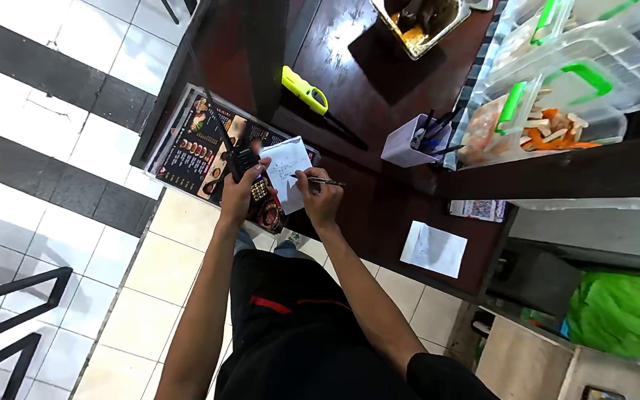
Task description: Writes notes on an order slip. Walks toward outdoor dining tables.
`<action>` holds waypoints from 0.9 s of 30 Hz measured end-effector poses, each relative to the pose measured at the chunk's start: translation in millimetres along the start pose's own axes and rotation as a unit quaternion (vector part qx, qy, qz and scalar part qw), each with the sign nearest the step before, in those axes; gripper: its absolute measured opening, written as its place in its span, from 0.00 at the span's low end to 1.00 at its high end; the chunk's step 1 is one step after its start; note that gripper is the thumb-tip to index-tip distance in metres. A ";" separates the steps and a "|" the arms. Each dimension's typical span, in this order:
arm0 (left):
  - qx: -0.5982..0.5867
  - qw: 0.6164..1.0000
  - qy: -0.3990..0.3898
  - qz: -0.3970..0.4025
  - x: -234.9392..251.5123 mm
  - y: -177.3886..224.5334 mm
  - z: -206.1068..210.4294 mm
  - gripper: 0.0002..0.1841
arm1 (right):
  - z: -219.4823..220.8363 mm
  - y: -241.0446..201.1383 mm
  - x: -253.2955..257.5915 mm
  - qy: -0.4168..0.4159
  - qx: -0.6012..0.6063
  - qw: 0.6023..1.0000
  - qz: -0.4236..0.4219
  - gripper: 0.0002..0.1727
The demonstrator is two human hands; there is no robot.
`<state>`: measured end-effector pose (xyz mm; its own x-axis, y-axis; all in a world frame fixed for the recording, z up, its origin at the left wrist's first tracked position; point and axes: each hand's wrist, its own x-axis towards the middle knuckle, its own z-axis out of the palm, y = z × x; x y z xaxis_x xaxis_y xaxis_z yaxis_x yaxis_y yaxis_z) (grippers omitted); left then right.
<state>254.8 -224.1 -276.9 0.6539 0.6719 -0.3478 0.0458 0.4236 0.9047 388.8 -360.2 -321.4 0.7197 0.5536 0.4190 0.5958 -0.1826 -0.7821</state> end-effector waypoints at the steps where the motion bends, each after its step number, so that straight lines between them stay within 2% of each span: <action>1: -0.003 1.000 0.002 0.000 -0.7 0.6 0.5 0.19 | -0.3 -1.6 -0.4 -0.019 0.010 1.000 -0.003 0.09; 3: -0.011 1.000 0.001 -0.002 -1.9 1.6 1.2 0.19 | -1.5 -6.3 -1.6 -0.056 0.022 0.998 0.003 0.09; 14: -0.020 1.000 -0.003 -0.005 -2.0 -0.4 0.0 0.19 | 5.6 -0.5 4.0 -0.064 0.057 0.996 0.007 0.08; 27: -0.015 1.000 -0.001 -0.001 -1.4 -1.0 -1.1 0.19 | 8.0 0.2 4.3 -0.058 0.041 0.997 0.003 0.08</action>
<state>253.0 -224.8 -277.6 0.6555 0.6694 -0.3497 0.0247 0.4438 0.8958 389.2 -351.4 -323.5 0.6750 0.6434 0.3612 0.5562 -0.1221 -0.8220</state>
